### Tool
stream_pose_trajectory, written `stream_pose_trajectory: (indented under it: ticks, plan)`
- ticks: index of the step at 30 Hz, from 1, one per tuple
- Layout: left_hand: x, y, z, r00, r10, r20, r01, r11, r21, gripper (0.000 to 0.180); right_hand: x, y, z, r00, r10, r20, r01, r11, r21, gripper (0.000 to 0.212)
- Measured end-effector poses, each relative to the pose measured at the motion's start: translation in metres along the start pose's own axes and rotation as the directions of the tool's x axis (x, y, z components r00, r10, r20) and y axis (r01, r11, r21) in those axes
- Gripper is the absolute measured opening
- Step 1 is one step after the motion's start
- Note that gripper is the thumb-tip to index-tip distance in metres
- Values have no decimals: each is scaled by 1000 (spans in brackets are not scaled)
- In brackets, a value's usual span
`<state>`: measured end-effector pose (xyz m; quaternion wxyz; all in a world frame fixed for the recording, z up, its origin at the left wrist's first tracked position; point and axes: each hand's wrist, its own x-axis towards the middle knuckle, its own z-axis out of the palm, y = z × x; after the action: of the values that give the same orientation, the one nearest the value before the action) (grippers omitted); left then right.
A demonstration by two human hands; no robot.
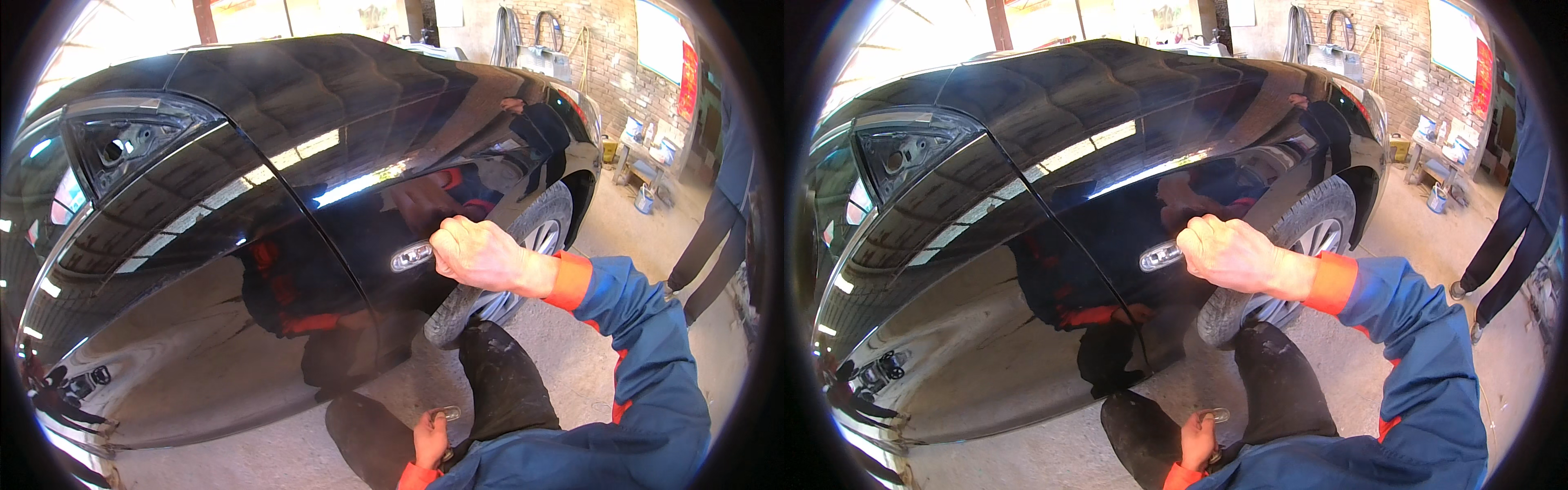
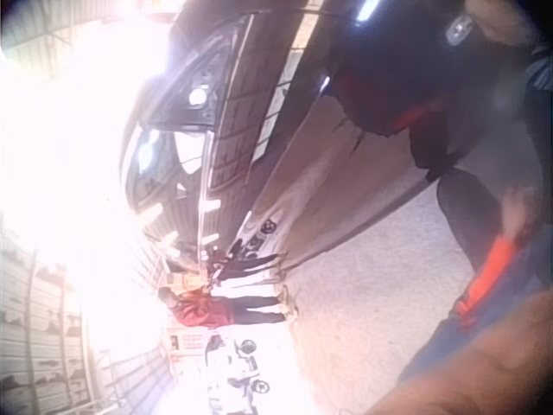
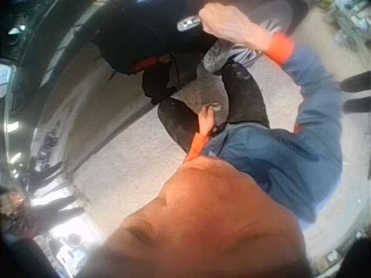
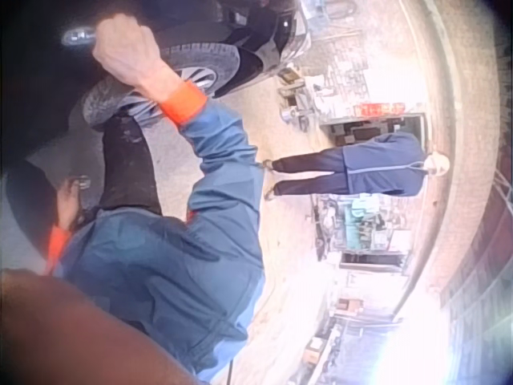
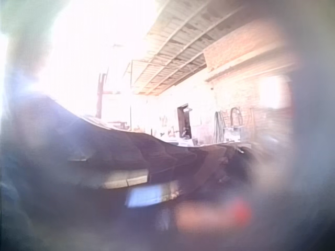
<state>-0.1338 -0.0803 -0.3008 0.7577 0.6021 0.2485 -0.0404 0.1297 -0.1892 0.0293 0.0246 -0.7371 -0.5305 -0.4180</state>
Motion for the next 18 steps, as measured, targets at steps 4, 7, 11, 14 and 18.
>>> stream_pose_trajectory:
  ticks: [4,7,11,14,18]
  plan:
    - [1,-2,1,1000,9,-27,-7,999,42,25,2,8,-1,996,-82,19,82,996,-30,22]
    - [1,-2,1,999,21,-25,-20,999,29,25,1,11,1,996,-85,-17,85,996,-10,22]
    - [0,-2,1,1000,15,-11,-15,1000,28,25,4,14,1,997,-31,-66,35,997,70,24]
    - [1,-2,1,1000,3,-1,-3,1000,7,25,13,18,-8,975,34,-221,-16,996,84,23]
    - [3,-2,1,1000,-5,25,5,1000,17,25,10,11,-31,980,180,-82,-133,905,405,18]
